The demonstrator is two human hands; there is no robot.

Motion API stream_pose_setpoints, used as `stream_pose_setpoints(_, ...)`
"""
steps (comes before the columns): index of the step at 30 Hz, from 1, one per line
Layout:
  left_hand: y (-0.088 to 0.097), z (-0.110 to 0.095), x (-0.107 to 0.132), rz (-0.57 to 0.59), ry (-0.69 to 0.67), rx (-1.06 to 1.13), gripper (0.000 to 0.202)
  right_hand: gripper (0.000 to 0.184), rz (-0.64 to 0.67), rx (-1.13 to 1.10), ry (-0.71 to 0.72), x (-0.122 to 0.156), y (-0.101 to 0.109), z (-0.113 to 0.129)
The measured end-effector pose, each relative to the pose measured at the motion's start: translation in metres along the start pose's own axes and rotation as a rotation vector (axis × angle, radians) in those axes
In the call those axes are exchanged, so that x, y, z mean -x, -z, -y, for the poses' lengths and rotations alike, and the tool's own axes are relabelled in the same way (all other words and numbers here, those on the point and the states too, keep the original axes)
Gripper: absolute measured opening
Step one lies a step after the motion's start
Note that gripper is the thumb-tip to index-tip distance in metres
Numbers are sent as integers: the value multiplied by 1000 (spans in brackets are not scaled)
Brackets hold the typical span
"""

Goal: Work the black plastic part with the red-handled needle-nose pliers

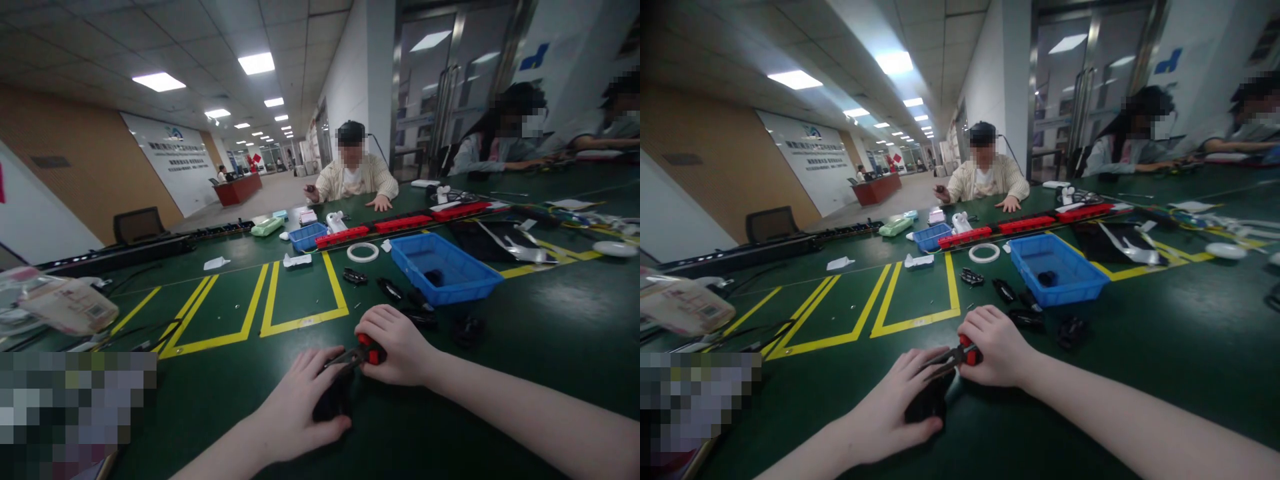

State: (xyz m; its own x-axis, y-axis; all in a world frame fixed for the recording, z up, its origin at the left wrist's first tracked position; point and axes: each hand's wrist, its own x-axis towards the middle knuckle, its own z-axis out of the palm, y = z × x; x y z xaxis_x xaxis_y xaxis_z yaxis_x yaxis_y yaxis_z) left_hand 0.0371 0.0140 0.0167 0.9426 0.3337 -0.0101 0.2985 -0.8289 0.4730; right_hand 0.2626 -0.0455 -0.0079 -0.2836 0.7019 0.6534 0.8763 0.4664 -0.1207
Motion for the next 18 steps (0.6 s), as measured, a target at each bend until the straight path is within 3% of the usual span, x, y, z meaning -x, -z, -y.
stream_pose_setpoints(6, 0, 5, 2, -28, -8, 73, 79, 25, -34, 57, -44, 0, 0, -1)
stream_pose_setpoints(8, -1, 6, 3, -91, -16, 93, 66, 25, -60, 84, -28, 0, -1, -1)
stream_pose_setpoints(12, -3, 9, 3, -298, 10, 115, 8, 21, -98, 137, 56, 1, 0, 2)
stream_pose_setpoints(18, -4, 8, 5, -399, -38, 80, 12, 23, -139, 223, 142, 0, 5, 8)
